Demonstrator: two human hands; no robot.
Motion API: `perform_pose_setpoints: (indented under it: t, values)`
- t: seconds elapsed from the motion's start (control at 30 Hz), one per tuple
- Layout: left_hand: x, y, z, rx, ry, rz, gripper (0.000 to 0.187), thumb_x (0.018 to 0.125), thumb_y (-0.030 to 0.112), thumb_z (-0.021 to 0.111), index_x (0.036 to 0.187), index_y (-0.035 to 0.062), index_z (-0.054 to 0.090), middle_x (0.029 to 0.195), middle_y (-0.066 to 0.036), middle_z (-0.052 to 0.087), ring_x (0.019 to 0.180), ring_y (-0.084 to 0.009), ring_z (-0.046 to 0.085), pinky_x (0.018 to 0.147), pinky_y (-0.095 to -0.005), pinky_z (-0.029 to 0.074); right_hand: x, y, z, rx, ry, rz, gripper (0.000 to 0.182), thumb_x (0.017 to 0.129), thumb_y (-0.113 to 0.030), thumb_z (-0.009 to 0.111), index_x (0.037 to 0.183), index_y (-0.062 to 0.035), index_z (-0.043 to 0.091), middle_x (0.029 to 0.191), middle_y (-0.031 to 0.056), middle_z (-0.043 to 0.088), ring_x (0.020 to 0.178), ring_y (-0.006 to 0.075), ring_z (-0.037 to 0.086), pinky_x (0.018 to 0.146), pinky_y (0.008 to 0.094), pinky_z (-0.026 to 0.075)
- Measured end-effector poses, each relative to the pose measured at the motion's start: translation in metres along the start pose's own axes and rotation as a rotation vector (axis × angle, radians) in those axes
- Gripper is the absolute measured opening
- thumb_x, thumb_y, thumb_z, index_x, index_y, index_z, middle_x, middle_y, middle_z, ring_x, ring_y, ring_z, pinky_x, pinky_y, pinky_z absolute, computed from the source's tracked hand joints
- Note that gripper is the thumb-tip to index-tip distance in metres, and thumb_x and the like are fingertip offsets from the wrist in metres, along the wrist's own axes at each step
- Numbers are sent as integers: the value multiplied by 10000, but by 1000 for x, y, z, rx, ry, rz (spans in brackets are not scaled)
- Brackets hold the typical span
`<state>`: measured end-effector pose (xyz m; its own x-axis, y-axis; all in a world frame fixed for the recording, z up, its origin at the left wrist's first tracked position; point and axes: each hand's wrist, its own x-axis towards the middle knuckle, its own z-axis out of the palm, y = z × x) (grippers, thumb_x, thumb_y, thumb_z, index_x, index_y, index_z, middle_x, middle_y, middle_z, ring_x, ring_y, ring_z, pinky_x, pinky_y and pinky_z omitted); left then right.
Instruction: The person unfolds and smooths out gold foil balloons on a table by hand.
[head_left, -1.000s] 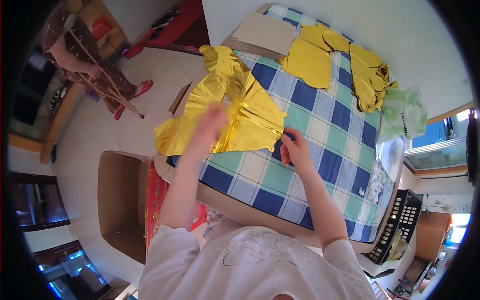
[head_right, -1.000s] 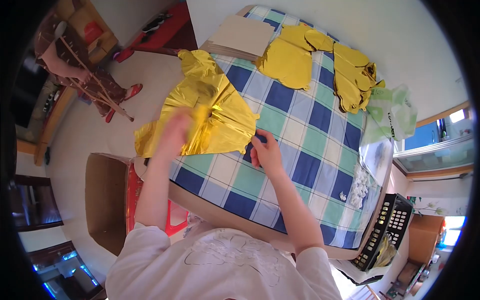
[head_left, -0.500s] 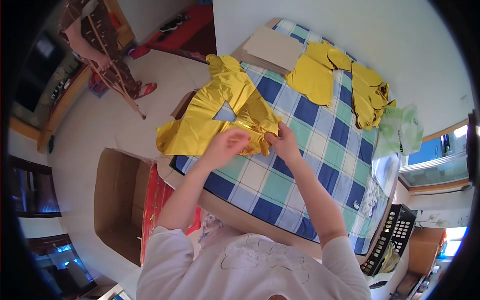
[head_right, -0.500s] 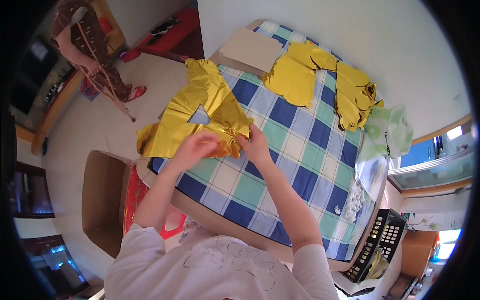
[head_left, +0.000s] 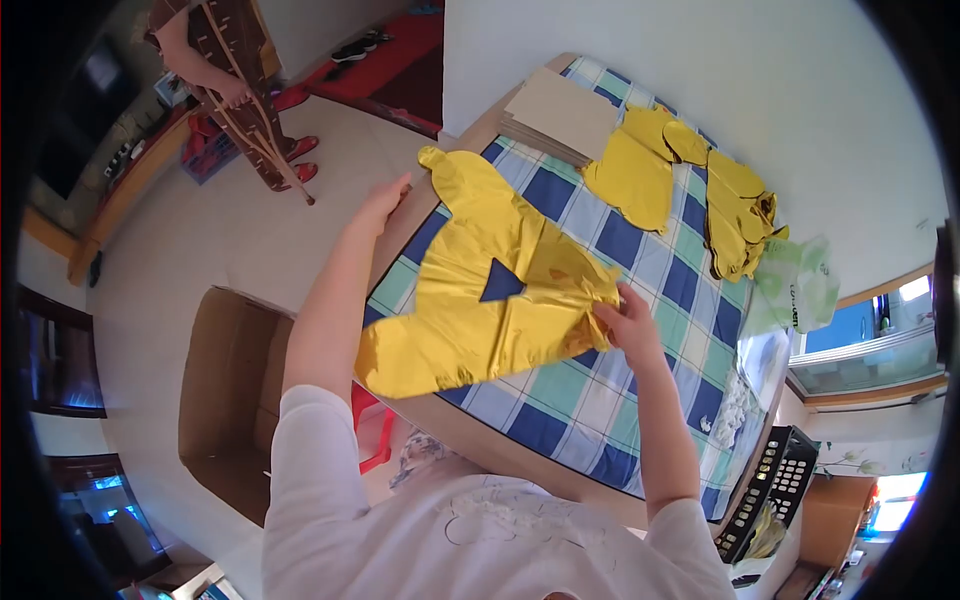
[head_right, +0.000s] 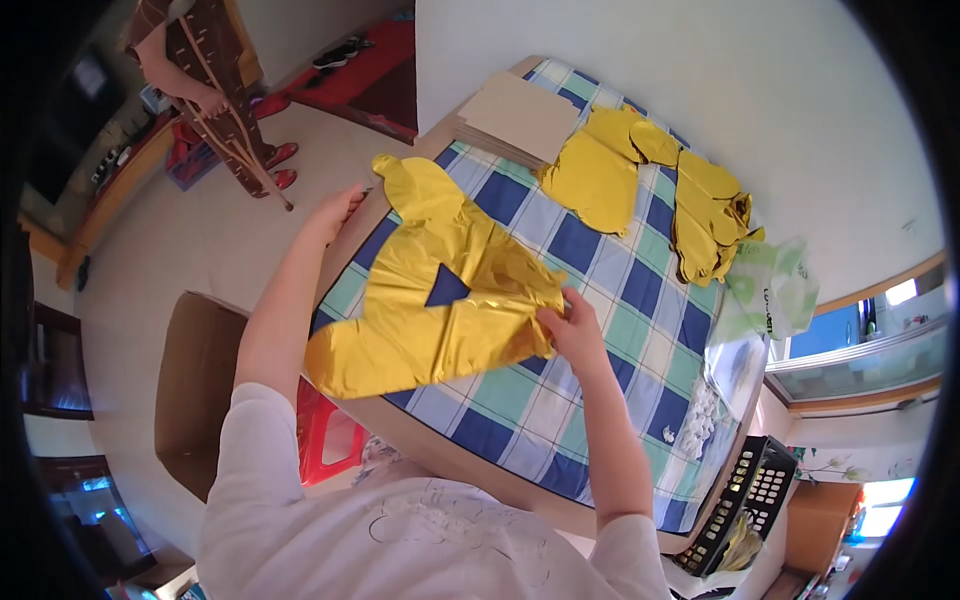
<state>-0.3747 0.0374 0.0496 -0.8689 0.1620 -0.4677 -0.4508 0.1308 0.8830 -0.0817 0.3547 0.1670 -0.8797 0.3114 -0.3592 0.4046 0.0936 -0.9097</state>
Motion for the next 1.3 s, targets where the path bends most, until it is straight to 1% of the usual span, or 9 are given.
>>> perform_pose_setpoints:
  t: [0.1, 0.2, 0.27, 0.5, 0.8, 1.0, 1.1, 1.2, 1.3]
  values:
    - [24, 6, 11, -137, 49, -4, 487, 877, 472, 555, 1086, 36, 618, 1017, -72, 636, 952, -165, 580, 821, -302, 442, 1, 27, -9, 96, 11, 94, 275, 839, -122, 614, 1088, -34, 539, 680, 12, 566, 470, 53, 425, 422, 214, 301]
    - [17, 28, 22, -236, -113, 69, 475, 878, 458, 561, 1110, 46, 607, 1012, -60, 628, 928, -176, 581, 800, -315, 456, 1, 30, -11, 114, -11, 106, 286, 851, -151, 607, 1101, -29, 542, 655, 2, 548, 447, 52, 388, 409, 230, 264]
    - [17, 35, 26, -246, -70, 42, 413, 870, 404, 591, 1103, 62, 608, 1009, -49, 628, 924, -160, 580, 765, -305, 456, 1, 30, -10, 112, -1, 130, 300, 858, -169, 601, 1119, -32, 544, 640, -4, 539, 443, 51, 378, 409, 235, 248]
    - [14, 40, 30, 17, 92, 201, 217, 846, 229, 637, 1009, 88, 613, 941, -30, 658, 846, -121, 610, 667, -260, 431, 10, 43, -11, 54, -3, 153, 342, 853, -145, 587, 1167, -14, 543, 688, 4, 558, 439, 45, 344, 404, 220, 236]
    - [-26, 66, 37, -121, 51, 324, 205, 855, 163, 627, 1046, 90, 621, 839, -54, 663, 686, -136, 633, 629, -293, 499, 12, 51, -13, 54, -7, 151, 312, 843, -133, 596, 1130, -17, 565, 701, 13, 578, 426, 40, 344, 394, 216, 234]
    - [-37, 73, 47, 491, 204, 636, 201, 794, 151, 680, 988, 110, 654, 796, -67, 665, 667, -126, 640, 637, -270, 509, 11, 52, -13, 82, -8, 147, 288, 838, -138, 602, 1101, -23, 573, 672, -4, 561, 433, 37, 348, 396, 219, 231]
    - [-31, 72, 51, 624, 296, 779, 206, 776, 140, 679, 981, 125, 678, 815, -64, 659, 736, -158, 641, 689, -308, 505, 10, 45, -10, 97, -9, 156, 273, 834, -137, 607, 1084, -32, 575, 648, -26, 543, 458, 31, 366, 405, 223, 230]
    - [-32, 66, 55, 948, 505, 1013, 176, 777, 124, 665, 948, 149, 699, 891, -58, 642, 810, -239, 598, 755, -334, 480, 8, 47, -11, 108, -3, 150, 262, 839, -140, 608, 1075, -31, 575, 653, -25, 548, 462, 29, 372, 406, 222, 231]
    - [-38, 57, 60, 1021, 781, 1367, 127, 783, 128, 660, 906, 126, 688, 935, -62, 629, 888, -240, 574, 809, -343, 460, 8, 47, -10, 103, 7, 157, 248, 844, -145, 607, 1061, -29, 575, 649, -27, 549, 461, 29, 375, 406, 222, 233]
